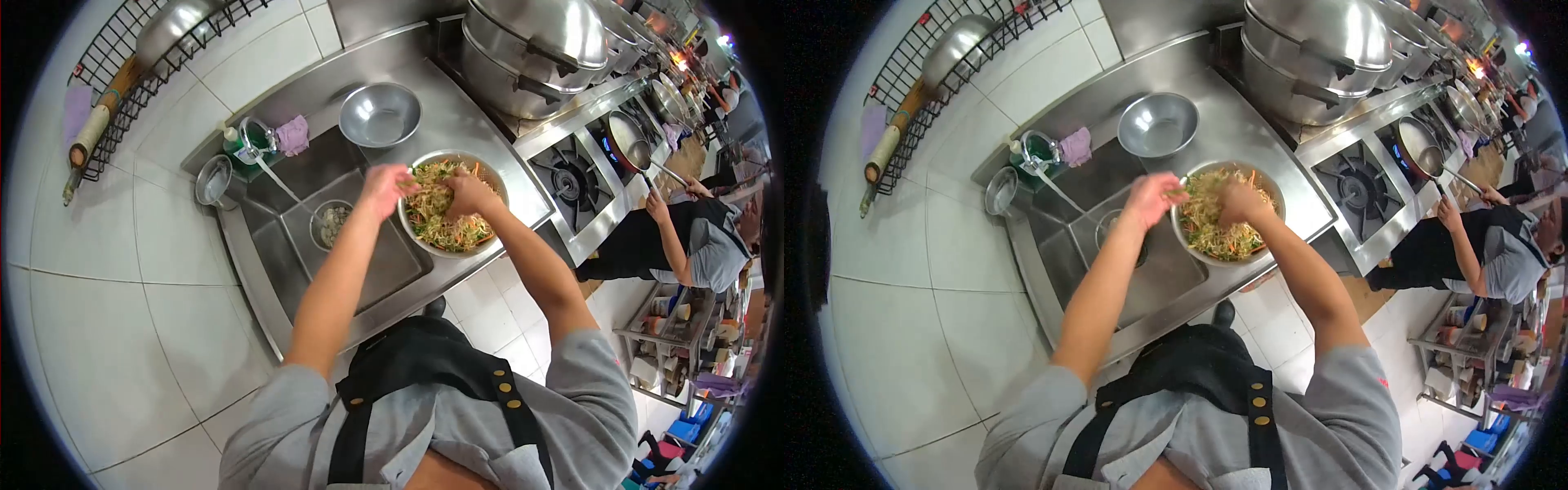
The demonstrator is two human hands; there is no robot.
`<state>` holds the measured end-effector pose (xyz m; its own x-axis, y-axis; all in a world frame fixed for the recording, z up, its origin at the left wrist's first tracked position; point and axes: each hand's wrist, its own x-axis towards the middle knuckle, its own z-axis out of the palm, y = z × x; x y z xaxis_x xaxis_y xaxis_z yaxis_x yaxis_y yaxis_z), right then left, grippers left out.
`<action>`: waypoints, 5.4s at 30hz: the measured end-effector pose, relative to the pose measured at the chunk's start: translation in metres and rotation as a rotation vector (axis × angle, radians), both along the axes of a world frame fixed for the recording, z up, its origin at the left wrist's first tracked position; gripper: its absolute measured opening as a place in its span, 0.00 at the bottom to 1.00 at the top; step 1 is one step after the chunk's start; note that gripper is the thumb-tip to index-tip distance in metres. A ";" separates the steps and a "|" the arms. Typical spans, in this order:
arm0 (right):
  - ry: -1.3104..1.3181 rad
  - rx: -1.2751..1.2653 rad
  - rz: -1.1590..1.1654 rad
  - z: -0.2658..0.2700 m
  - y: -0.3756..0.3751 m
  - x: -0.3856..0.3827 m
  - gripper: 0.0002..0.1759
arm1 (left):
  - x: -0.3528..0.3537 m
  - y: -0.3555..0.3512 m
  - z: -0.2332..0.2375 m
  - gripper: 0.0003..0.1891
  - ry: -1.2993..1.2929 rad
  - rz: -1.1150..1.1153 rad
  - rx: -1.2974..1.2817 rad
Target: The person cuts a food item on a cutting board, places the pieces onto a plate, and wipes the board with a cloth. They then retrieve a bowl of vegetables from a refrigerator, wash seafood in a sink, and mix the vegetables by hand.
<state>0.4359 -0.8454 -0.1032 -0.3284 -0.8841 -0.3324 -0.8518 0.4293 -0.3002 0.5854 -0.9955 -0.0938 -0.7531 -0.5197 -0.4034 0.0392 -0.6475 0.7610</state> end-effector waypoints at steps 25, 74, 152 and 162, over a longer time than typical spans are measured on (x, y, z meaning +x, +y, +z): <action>-0.423 -0.376 -0.547 0.039 0.036 -0.018 0.28 | 0.046 -0.098 0.002 0.09 -0.340 0.171 -0.190; 0.175 -0.033 -0.029 -0.012 -0.021 0.004 0.30 | 0.147 -0.019 0.013 0.07 -0.343 0.250 -0.134; -0.248 -0.432 -0.081 0.107 -0.132 0.040 0.30 | 0.079 -0.021 0.038 0.08 -0.269 0.174 -0.113; -0.002 -0.346 0.002 0.039 -0.207 -0.001 0.38 | 0.019 -0.101 -0.014 0.08 -0.274 0.197 0.022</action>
<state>0.4354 -1.0523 -0.0642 -0.3263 -0.9452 -0.0135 -0.8516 0.3001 -0.4298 0.6047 -1.0963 -0.1082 -0.5008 -0.6335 -0.5897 -0.0392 -0.6640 0.7467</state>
